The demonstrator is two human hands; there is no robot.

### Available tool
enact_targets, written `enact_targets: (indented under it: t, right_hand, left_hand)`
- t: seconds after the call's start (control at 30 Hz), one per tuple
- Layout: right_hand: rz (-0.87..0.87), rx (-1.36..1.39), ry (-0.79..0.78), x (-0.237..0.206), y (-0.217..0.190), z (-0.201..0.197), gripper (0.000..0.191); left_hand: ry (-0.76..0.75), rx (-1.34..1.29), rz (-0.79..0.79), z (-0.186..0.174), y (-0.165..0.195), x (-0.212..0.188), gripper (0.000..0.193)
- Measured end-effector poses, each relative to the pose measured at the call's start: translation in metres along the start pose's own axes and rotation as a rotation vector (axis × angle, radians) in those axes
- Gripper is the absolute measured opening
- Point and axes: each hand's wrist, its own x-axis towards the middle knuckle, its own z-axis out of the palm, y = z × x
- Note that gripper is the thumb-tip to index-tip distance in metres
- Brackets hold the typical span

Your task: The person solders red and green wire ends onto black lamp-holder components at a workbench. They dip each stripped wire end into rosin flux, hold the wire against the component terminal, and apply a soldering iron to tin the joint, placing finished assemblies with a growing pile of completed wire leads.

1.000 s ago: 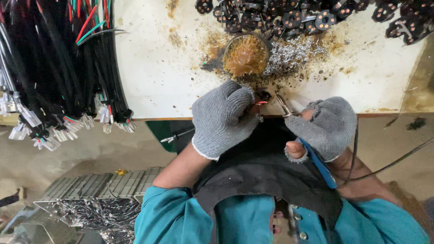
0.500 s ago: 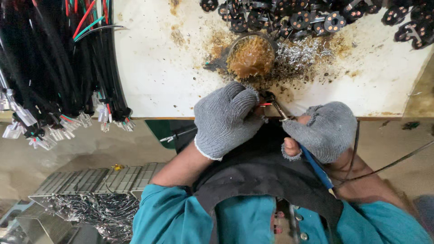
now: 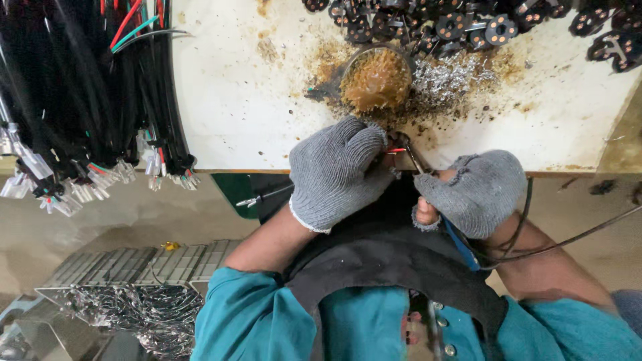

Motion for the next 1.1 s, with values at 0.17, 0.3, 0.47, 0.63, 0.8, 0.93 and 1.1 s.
enact_targets:
  t: [0.17,0.3,0.47,0.63,0.8,0.93,1.1]
  right_hand:
    - [-0.523,-0.402,0.366,-0.006,-0.010,-0.017,0.017]
    - [-0.543,-0.295,0.452,-0.007,-0.014,-0.018,0.022]
    - [-0.551,-0.362,0.387,-0.003,-0.017,-0.015,0.019]
    - [-0.585,-0.390,0.421,0.001,-0.015,-0.015,0.019]
    - [-0.620,-0.420,0.444,-0.002,-0.010,-0.012,0.018]
    - [-0.632,-0.420,0.447,-0.005,-0.007,-0.012,0.018]
    - [-0.600,-0.416,0.408,-0.004,-0.010,-0.011,0.019]
  left_hand:
    - [-0.021,0.011,0.000,-0.002,0.000,-0.001,0.023]
    - [-0.004,0.013,0.021,-0.002,0.001,0.000,0.022]
    - [-0.002,0.010,0.021,-0.002,0.001,0.001,0.022]
    - [0.003,0.020,0.019,-0.001,0.001,0.001,0.022]
    - [0.009,0.017,0.033,-0.001,0.001,0.001,0.023]
    - [0.027,0.016,0.019,0.000,0.002,0.000,0.019]
    - [-0.019,0.027,0.004,0.001,0.001,0.000,0.020]
